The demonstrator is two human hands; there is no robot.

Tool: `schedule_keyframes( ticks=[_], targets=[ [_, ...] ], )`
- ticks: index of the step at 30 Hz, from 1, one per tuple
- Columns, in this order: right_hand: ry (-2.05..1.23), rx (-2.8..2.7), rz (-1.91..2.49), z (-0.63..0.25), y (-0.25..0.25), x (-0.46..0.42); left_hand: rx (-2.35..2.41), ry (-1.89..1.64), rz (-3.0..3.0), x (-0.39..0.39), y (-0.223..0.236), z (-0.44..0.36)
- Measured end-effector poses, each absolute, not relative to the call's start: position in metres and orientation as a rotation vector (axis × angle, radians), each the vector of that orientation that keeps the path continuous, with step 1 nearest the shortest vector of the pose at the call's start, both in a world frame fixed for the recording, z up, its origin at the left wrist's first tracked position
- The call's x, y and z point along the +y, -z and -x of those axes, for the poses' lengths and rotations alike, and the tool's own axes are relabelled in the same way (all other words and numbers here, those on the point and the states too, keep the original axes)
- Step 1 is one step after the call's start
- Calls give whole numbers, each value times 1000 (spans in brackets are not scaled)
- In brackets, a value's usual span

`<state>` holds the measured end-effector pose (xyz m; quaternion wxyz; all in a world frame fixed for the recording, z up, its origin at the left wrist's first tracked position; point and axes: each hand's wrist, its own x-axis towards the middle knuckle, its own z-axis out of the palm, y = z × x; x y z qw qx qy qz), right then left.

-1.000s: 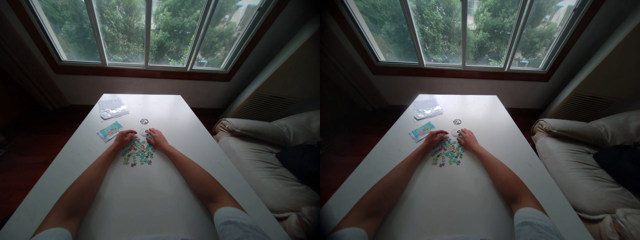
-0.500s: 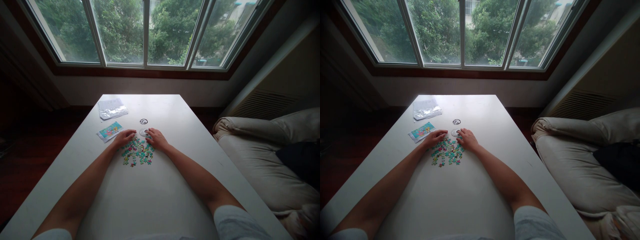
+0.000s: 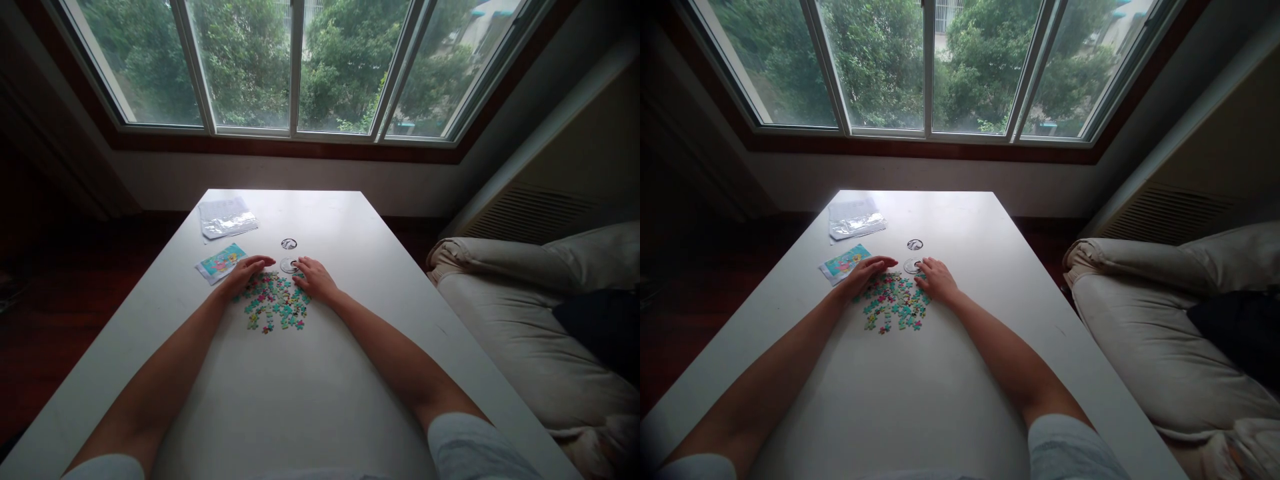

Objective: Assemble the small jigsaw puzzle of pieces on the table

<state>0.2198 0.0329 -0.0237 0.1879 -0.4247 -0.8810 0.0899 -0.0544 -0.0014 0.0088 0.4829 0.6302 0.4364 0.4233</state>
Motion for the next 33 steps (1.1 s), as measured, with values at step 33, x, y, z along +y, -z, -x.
schedule_keyframes(
  ticks=[33],
  targets=[
    [-243, -2475, 1179, -220, 23, 32, 1011, -1161, -1240, 10, 9, 60]
  ],
)
